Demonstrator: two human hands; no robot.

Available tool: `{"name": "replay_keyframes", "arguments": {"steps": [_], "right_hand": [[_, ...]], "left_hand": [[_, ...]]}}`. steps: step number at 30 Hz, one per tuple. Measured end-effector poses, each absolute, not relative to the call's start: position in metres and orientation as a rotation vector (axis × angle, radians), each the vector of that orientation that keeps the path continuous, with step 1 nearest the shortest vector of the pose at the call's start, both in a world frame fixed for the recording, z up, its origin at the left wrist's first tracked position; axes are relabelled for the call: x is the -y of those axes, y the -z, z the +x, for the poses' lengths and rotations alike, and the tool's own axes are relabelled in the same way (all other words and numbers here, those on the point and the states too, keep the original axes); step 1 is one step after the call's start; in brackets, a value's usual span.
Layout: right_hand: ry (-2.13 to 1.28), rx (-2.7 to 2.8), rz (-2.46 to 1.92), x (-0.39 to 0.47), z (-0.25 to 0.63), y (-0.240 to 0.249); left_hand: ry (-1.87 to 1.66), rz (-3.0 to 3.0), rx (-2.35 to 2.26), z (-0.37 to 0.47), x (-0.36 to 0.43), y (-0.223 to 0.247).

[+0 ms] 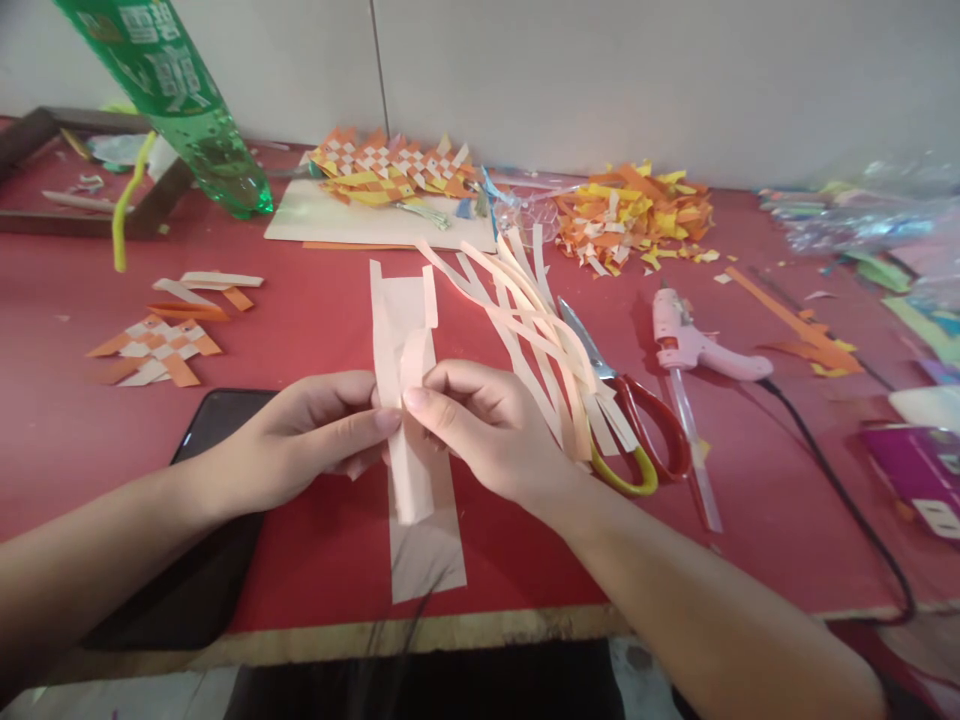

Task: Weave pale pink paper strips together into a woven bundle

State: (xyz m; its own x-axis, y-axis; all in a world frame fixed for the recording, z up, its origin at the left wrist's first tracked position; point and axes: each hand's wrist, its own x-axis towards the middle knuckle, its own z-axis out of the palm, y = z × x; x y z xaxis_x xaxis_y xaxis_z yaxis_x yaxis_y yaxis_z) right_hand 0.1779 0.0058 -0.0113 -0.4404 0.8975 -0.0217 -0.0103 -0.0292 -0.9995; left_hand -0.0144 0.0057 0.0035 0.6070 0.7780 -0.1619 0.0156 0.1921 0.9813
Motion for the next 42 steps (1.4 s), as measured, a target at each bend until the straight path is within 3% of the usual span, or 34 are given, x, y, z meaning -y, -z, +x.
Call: {"name": "replay_keyframes", "arguments": {"steps": [19,30,42], "right_hand": [[-1.395,1.636,-0.977,-0.004,0.177,0.0082],[-1.639,1.503,-0.886,-0.0038,0.1802,0.0109],[-1.328,1.679,-0.954,-0.0052,0.1751,0.0053]], "left_hand": [[-0.647,1.186,-0.816,-0.0147,-0.0085,-0.0036],[-0.603,1.284,-0.756,-0.0154,-0.0092,-0.0048],[-0.638,1.283,-0.84,-0.0164,-0.0087,-0.0028]]}}
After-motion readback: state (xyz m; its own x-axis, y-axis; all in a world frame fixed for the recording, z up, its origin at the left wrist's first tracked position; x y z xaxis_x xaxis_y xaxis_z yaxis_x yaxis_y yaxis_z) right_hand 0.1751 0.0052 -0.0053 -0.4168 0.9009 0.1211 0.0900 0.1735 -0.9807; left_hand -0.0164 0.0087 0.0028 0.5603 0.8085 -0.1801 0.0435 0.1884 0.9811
